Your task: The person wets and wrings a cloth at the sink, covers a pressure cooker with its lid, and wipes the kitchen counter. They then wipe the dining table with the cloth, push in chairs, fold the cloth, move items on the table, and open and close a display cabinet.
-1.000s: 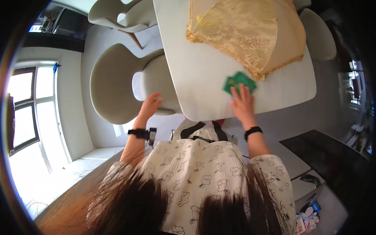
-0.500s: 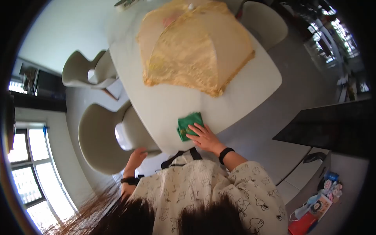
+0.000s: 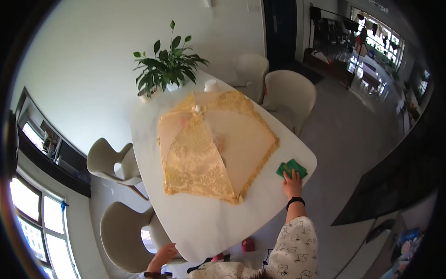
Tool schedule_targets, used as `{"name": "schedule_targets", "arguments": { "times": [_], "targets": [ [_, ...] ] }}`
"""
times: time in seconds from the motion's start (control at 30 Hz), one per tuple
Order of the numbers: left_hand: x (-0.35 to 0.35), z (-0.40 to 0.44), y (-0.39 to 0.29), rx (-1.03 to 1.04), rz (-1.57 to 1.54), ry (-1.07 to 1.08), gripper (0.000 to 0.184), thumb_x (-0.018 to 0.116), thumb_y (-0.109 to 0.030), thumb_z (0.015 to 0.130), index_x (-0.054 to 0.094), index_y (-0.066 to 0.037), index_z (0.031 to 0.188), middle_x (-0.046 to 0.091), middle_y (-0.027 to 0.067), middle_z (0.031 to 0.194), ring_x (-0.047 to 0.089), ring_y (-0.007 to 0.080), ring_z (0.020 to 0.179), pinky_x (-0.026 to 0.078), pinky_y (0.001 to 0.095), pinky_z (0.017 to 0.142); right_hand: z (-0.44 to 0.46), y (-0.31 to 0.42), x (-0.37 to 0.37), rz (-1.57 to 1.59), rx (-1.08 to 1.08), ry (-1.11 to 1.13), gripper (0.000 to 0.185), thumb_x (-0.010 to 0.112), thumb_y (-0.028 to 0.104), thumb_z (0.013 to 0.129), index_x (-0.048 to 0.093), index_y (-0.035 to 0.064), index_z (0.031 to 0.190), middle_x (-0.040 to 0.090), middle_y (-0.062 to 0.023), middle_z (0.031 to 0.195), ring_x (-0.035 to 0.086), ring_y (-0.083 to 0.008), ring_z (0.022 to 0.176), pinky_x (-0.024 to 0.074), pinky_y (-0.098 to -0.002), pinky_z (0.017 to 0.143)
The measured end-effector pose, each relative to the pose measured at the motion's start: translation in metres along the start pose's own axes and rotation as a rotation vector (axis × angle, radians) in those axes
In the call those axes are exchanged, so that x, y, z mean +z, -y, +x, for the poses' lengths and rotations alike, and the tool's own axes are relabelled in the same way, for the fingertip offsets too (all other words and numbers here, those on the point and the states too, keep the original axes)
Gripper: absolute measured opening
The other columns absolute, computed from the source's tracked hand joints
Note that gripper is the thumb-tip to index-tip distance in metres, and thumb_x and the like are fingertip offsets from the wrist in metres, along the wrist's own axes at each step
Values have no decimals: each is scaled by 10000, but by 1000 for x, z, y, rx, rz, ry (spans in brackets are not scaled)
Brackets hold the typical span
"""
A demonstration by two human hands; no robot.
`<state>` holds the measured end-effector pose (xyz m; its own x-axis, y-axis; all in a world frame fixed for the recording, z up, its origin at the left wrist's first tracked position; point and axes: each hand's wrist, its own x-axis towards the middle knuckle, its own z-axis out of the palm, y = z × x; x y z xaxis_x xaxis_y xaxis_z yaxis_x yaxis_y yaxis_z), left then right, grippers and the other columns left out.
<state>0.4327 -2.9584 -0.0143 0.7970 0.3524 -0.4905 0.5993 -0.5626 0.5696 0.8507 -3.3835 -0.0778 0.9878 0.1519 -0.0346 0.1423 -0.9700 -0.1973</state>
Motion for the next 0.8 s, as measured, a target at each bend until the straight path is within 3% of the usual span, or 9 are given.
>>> {"name": "schedule_targets", "arguments": {
  "times": [0.1, 0.13, 0.23, 0.37, 0.47, 0.57, 0.6, 0.7, 0.8],
  "targets": [
    [-53, -13, -63, 103, -746, -11, 374, 581, -175, 827, 517, 11, 1146, 598, 107, 933, 568, 197, 966, 449, 316, 854, 20, -3, -11, 69, 173, 176, 427, 435, 177, 894, 392, 246, 1314, 191, -126, 1434, 238, -347, 1285, 304, -444, 1021],
    [-88, -25, -119, 87, -787, -63, 379, 544, -183, 852, 491, 28, 1163, 595, 82, 891, 577, 189, 901, 454, 314, 836, 22, -5, -12, 93, 199, 201, 435, 430, 148, 897, 386, 241, 1319, 180, -129, 1436, 229, -342, 1288, 296, -422, 1036],
    [-149, -52, -207, 655, -659, -458, 438, 543, -347, 860, 499, 1, 1122, 537, 34, 662, 523, 116, 624, 420, 250, 608, 20, -17, 1, 68, 70, 34, 485, 519, 100, 834, 417, 209, 1296, 320, -156, 1340, 321, -352, 1208, 338, -423, 987],
    [-167, -81, -287, 1270, -994, -248, 487, 687, -335, 765, 486, 3, 1053, 528, 7, 574, 449, 104, 510, 344, 265, 489, -11, -6, 34, 51, -78, -347, 371, 620, 12, 635, 524, 109, 980, 444, -141, 959, 434, -332, 915, 395, -431, 783],
    [-155, -95, -344, 1625, -935, 288, 208, 602, -190, 837, 499, -11, 817, 544, 114, 595, 428, 186, 434, 330, 327, 415, -65, 35, 39, 151, -156, -208, 361, 641, 16, 601, 509, 119, 921, 444, -148, 940, 438, -331, 906, 387, -429, 780],
    [-144, -111, -364, 1689, -914, 551, 135, 571, -145, 847, 498, -64, 927, 582, 104, 689, 555, 254, 540, 442, 347, 497, -111, 59, 43, 223, -339, -129, 394, 652, 25, 592, 521, 143, 944, 446, -144, 930, 446, -325, 895, 386, -436, 779],
    [-138, -119, -374, 1800, -973, 460, 171, 572, -196, 854, 527, -81, 974, 521, 44, 620, 474, 173, 461, 348, 295, 423, -112, 51, 42, 219, -370, -124, 394, 652, 25, 592, 521, 143, 944, 446, -144, 930, 446, -325, 895, 386, -436, 779],
    [-122, -105, -418, 2598, -987, -165, 210, 577, -243, 858, 558, -85, 994, 451, -11, 550, 394, 98, 384, 256, 241, 354, -96, 38, 33, 346, -359, 58, 358, 601, -14, 658, 526, 120, 981, 426, -156, 962, 434, -346, 955, 384, -442, 831],
    [-136, -132, -386, 1767, -769, 400, 202, 568, -266, 862, 584, -72, 918, 443, 1, 560, 415, 119, 404, 271, 253, 365, -49, 2, 41, 283, -206, -89, 385, 624, -6, 656, 521, 140, 997, 440, -158, 988, 451, -349, 948, 386, -429, 823]
  ]
}}
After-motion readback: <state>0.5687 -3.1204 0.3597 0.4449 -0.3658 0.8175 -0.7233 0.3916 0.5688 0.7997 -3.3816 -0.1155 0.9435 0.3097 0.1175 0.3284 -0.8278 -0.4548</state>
